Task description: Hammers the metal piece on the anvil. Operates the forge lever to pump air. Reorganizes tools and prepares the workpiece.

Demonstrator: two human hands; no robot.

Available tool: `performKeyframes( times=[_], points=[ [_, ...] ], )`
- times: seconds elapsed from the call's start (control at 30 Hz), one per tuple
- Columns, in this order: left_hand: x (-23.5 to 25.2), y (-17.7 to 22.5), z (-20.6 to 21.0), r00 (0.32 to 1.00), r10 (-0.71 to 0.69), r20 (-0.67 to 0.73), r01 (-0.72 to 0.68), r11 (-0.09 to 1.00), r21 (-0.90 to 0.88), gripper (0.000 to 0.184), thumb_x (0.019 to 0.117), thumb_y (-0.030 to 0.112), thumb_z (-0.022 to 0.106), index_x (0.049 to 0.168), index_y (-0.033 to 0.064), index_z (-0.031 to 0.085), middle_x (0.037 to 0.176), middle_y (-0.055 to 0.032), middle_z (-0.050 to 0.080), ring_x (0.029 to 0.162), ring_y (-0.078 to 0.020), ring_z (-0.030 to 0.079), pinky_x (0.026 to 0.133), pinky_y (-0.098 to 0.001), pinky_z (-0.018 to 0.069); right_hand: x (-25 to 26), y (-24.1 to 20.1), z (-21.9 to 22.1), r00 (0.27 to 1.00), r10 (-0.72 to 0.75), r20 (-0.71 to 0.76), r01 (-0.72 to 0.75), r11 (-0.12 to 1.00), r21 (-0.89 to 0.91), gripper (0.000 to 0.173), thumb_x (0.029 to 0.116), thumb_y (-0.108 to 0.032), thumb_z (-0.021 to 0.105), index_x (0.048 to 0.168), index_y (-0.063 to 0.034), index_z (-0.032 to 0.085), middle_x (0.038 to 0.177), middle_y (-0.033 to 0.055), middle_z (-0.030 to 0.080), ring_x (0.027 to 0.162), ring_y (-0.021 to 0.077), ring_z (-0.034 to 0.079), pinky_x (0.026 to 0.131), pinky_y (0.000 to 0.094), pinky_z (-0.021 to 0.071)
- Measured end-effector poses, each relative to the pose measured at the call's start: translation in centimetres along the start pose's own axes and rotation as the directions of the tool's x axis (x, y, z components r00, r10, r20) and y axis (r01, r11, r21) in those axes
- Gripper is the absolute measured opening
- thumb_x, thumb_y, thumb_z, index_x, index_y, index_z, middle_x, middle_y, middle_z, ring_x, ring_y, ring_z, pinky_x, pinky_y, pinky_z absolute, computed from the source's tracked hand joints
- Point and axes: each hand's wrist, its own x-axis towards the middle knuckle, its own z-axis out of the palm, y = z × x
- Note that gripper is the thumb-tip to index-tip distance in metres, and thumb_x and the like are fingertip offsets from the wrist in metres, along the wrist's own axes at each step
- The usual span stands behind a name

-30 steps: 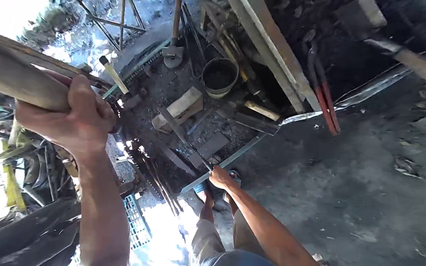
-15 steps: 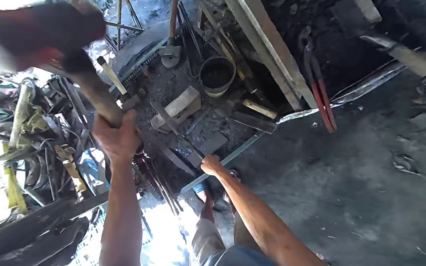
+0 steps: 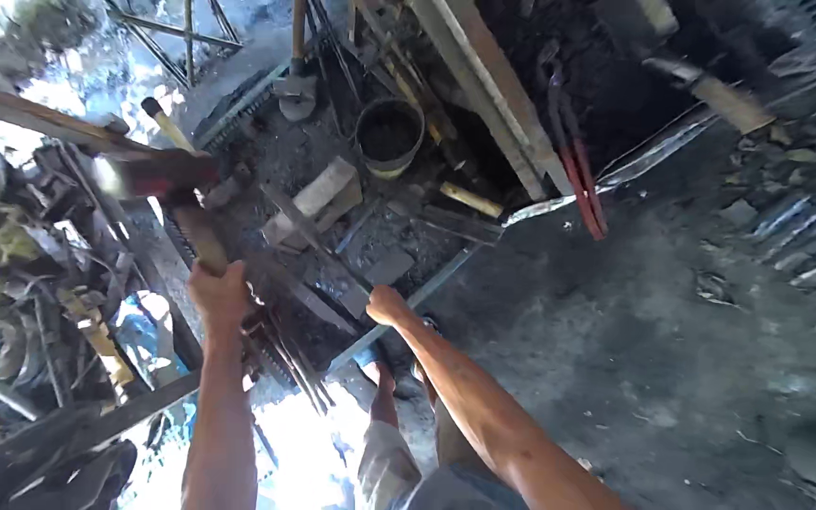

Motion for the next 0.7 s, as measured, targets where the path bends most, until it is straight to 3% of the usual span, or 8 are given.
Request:
performKeyframes(
  times=[0.1,0.2,0.3,0.37,0.43,0.5,0.6,0.7],
  points=[
    [-1.2,5.2,-5.2,0.931,0.287,-0.227,-0.346,0.892,-0.292,0.037,0.0922,0.025,0.073,0.119,0.0048,0.056,0.075,-0.0049,0.066,0.054,-0.0203,0.066,0.051,-0.0427,0.0614,0.1,-0.5,-0.6,1.000,0.010,-0.014,-0.010,1.000,-0.016,0.033,0.0945,-0.027,0.061,0.110,0.0021,0.065,0.116,0.0241,0.067,0.111,0.0387,0.067,0.088,0.0606,0.0539],
    [-1.6,10.8,-8.7,0.739,0.541,-0.402,-0.673,0.622,-0.400,0.034,0.0931,0.018,0.070,0.116,0.0028,0.049,0.076,-0.0037,0.066,0.055,-0.0233,0.067,0.050,-0.0452,0.0625,0.3,-1.5,-0.8,1.000,0.002,-0.022,-0.003,0.999,-0.033,0.034,0.0947,-0.028,0.060,0.111,0.0022,0.065,0.117,0.0233,0.067,0.112,0.0382,0.066,0.089,0.0600,0.0538],
    [-0.8,13.7,-6.6,0.637,0.566,-0.522,-0.770,0.496,-0.401,0.028,0.0937,0.015,0.067,0.111,0.0045,0.048,0.067,-0.0004,0.061,0.050,-0.0196,0.061,0.046,-0.0405,0.0577,1.5,-2.2,-0.8,0.999,0.015,-0.030,-0.015,1.000,-0.011,0.032,0.0941,-0.029,0.062,0.107,0.0003,0.066,0.111,0.0220,0.069,0.106,0.0378,0.068,0.084,0.0614,0.0545],
    [-0.2,8.9,-0.9,0.693,0.538,-0.481,-0.696,0.674,-0.249,0.036,0.0959,0.021,0.068,0.115,-0.0043,0.052,0.075,-0.0079,0.061,0.059,-0.0201,0.063,0.054,-0.0405,0.0594,2.0,-2.4,-1.1,1.000,0.020,-0.023,-0.021,1.000,-0.010,0.030,0.0934,-0.028,0.063,0.104,-0.0004,0.066,0.109,0.0221,0.069,0.104,0.0382,0.069,0.081,0.0618,0.0546],
    [-0.4,0.3,5.4,0.933,0.316,-0.170,-0.308,0.949,0.072,0.046,0.0987,0.030,0.064,0.127,-0.0054,0.057,0.092,-0.0187,0.069,0.078,-0.0291,0.070,0.074,-0.0515,0.0604,2.1,-2.3,-1.4,1.000,0.009,-0.010,-0.009,1.000,-0.026,0.029,0.0924,-0.028,0.063,0.102,-0.0007,0.066,0.107,0.0221,0.069,0.102,0.0383,0.069,0.080,0.0613,0.0548],
    [1.2,-4.8,8.9,0.986,0.009,0.164,-0.057,0.956,0.289,0.035,0.0958,0.028,0.063,0.119,0.0019,0.061,0.091,-0.0205,0.070,0.076,-0.0346,0.071,0.070,-0.0598,0.0591,2.1,-2.1,-1.6,1.000,-0.014,0.006,0.014,0.999,-0.032,0.029,0.0925,-0.028,0.063,0.098,0.0004,0.067,0.106,0.0224,0.069,0.102,0.0389,0.068,0.080,0.0624,0.0540],
    [1.4,-2.0,6.9,0.978,-0.089,0.190,0.040,0.968,0.246,0.033,0.0941,0.029,0.065,0.117,0.0059,0.063,0.085,-0.0174,0.069,0.067,-0.0323,0.070,0.063,-0.0577,0.0600,1.9,-2.6,-2.4,0.999,-0.031,0.030,0.032,0.999,-0.031,0.031,0.0930,-0.028,0.062,0.102,0.0015,0.066,0.110,0.0230,0.068,0.106,0.0388,0.067,0.083,0.0627,0.0534],
    [-0.7,1.9,1.4,0.994,0.091,0.054,-0.098,0.985,0.144,0.038,0.0935,0.036,0.072,0.119,0.0093,0.063,0.083,-0.0138,0.069,0.065,-0.0296,0.069,0.062,-0.0569,0.0596,1.6,-2.7,-2.2,0.999,-0.029,0.017,0.030,0.999,-0.028,0.035,0.0926,-0.027,0.063,0.112,0.0027,0.063,0.116,0.0242,0.067,0.110,0.0394,0.067,0.086,0.0617,0.0539]
  ],
)
